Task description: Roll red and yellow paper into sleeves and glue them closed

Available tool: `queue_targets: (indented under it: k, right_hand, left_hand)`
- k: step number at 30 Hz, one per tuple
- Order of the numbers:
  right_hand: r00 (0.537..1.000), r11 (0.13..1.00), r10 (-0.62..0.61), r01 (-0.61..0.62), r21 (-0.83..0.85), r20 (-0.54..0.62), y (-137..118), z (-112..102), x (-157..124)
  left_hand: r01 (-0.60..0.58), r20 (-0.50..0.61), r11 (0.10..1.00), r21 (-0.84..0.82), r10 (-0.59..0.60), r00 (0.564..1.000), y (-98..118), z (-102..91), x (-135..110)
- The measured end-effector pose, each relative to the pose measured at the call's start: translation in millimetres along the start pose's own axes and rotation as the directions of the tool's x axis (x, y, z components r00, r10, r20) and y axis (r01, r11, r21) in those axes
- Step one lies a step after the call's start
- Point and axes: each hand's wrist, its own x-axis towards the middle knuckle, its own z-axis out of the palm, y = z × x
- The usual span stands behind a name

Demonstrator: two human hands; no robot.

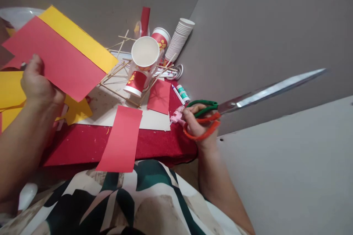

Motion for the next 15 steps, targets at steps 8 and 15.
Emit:
queue_targets:
  k: [8, 15]
  right_hand:
    - [0.787, 0.869, -0.254, 0.441, -0.224, 0.562, -1, 33, -12]
    - [0.671, 0.851, -0.198, 0.479, -0.214, 0.715, 0, 71, 3]
  left_hand:
    - [0.036, 0.061, 0.998, 0.051, -0.039, 0.997, 8, -1.2, 0]
    - [0.036, 0.056, 0.999, 0.016, -0.037, 0.998, 16, -3.0, 6]
